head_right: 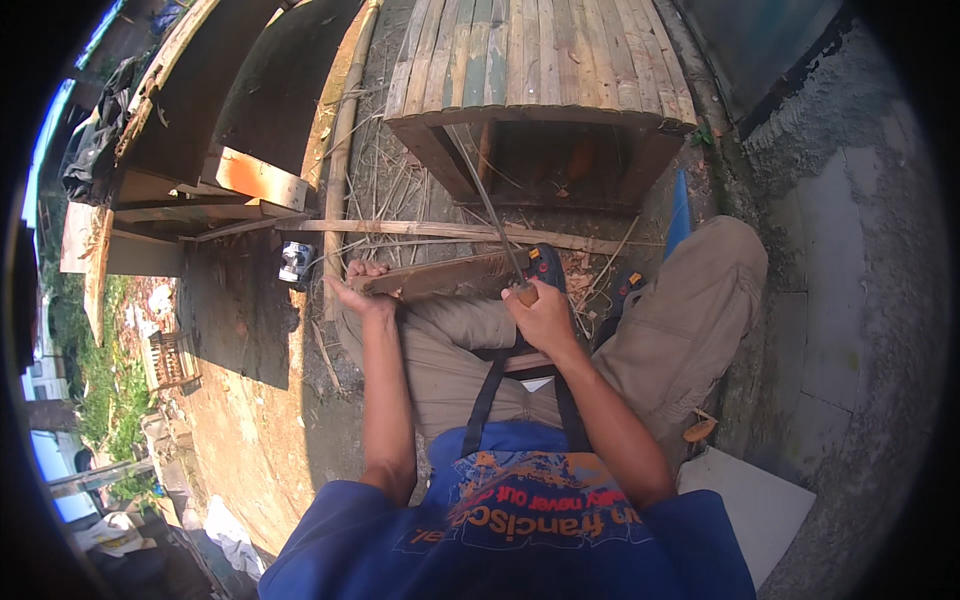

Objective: The person sits on the ground and uses a hand saw to cut a small piece of wood. They then use a knife to shave and shape the cut piece, repeating the process of cutting and shaving.

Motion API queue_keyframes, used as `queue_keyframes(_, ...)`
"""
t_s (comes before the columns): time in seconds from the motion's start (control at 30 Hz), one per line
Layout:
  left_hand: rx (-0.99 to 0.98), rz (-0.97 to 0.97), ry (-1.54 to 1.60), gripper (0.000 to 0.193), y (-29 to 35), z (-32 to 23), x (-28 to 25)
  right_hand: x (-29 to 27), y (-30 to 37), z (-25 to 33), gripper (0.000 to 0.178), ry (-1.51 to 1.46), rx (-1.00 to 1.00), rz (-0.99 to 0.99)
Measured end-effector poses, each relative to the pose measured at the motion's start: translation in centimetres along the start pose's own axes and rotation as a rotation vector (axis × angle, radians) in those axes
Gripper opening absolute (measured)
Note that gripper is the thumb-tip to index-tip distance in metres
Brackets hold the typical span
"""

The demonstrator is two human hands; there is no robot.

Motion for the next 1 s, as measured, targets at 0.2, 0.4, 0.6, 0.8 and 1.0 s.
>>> queue_keyframes(0.2,0.005,0.215,0.363,0.062,-0.6,-3.9,0.7,-4.7,0.2,3.1,0.031,-0.294,-0.126,-0.381)
queue_keyframes(0.4,-0.285,0.314,0.545,0.029,0.5,-4.1,1.3,-8.4,-0.8,1.0,0.028,-0.780,-0.131,-0.676)
queue_keyframes(0.6,-0.557,0.084,0.587,0.028,-2.0,0.7,-6.5,-9.2,-0.2,1.3,0.048,-1.269,-0.005,-0.380)
queue_keyframes(0.8,-0.432,-0.107,0.222,0.066,1.3,0.1,2.4,-9.8,0.8,1.4,0.047,-1.074,-0.064,-0.350)
queue_keyframes(1.0,-0.170,0.460,0.217,0.073,2.9,-1.6,5.1,-9.4,0.4,0.9,0.047,-0.993,0.018,-0.492)
Point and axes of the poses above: each hand's wrist, its own y-axis away from the middle knuckle, its own x-axis out of the palm, z = x × y, the point moved 2 cm from there along -y, towards the middle knuckle, and after that the axes turned 10 degrees about -y, right-handed, at the moved point
